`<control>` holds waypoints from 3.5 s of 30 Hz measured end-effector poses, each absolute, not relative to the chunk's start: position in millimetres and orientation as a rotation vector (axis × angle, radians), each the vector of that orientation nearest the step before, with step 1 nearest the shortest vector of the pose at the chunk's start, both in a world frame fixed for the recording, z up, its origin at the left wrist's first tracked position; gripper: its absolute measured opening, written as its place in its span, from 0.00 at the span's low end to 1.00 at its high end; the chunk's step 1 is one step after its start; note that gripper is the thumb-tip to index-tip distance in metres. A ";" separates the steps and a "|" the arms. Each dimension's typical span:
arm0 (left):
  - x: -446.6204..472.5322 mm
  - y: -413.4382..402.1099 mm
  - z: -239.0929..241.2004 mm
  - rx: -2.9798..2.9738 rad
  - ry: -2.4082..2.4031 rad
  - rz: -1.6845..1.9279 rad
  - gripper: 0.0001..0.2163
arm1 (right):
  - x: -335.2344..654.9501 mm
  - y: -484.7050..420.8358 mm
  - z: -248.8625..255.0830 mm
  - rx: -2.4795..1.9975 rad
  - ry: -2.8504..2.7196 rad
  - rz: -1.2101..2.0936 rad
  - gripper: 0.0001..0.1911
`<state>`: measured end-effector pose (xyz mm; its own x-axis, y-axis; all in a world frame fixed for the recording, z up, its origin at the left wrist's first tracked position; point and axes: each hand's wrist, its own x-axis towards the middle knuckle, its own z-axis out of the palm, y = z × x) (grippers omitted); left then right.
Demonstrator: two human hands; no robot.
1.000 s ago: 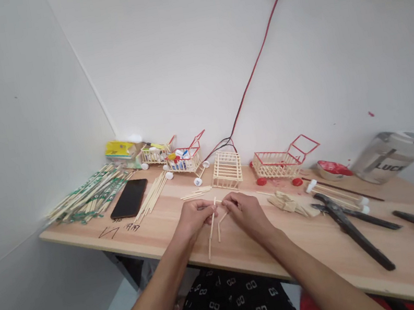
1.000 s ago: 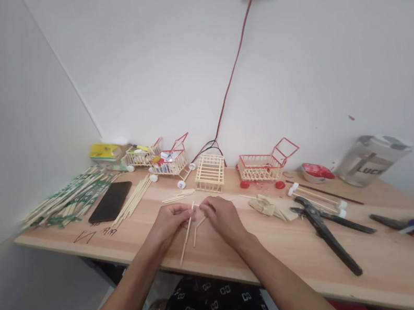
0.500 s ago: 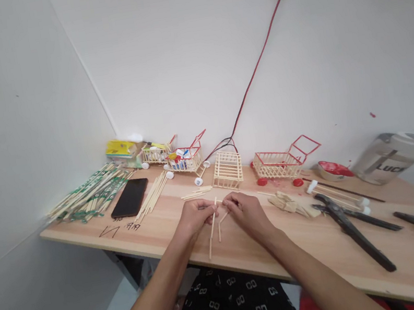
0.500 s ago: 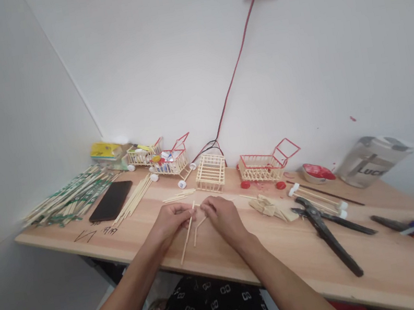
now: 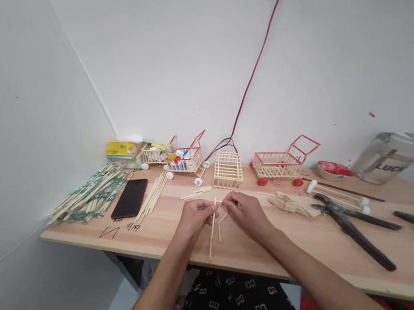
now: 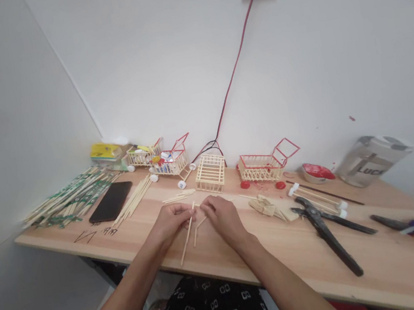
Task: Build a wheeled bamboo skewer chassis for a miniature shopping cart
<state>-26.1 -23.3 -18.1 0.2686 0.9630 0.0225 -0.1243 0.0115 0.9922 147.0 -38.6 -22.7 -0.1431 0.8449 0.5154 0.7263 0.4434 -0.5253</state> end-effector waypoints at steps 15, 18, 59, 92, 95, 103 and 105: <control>-26.1 -20.3 -22.2 1.257 0.909 1.061 0.09 | 145.5 -38.3 -21.3 -1.353 -1.902 0.222 0.08; -26.2 -20.9 -21.5 1.254 0.914 1.056 0.09 | 145.3 -37.8 -21.0 -1.348 -1.892 0.269 0.08; -26.9 -22.7 -19.8 1.249 0.899 1.054 0.10 | 146.7 -36.6 -23.8 -1.315 -1.892 0.247 0.07; -27.3 -23.5 -19.8 1.255 0.886 1.062 0.10 | 145.7 -37.4 -22.9 -1.323 -1.892 0.239 0.08; -27.1 -24.2 -18.5 1.265 0.888 1.061 0.10 | 145.7 -37.8 -22.2 -1.320 -1.891 0.234 0.08; -27.2 -23.1 -20.2 1.267 0.880 1.068 0.11 | 145.8 -37.5 -23.4 -1.309 -1.886 0.246 0.09; -27.2 -23.0 -20.0 1.268 0.878 1.065 0.11 | 145.5 -37.6 -23.2 -1.315 -1.884 0.244 0.08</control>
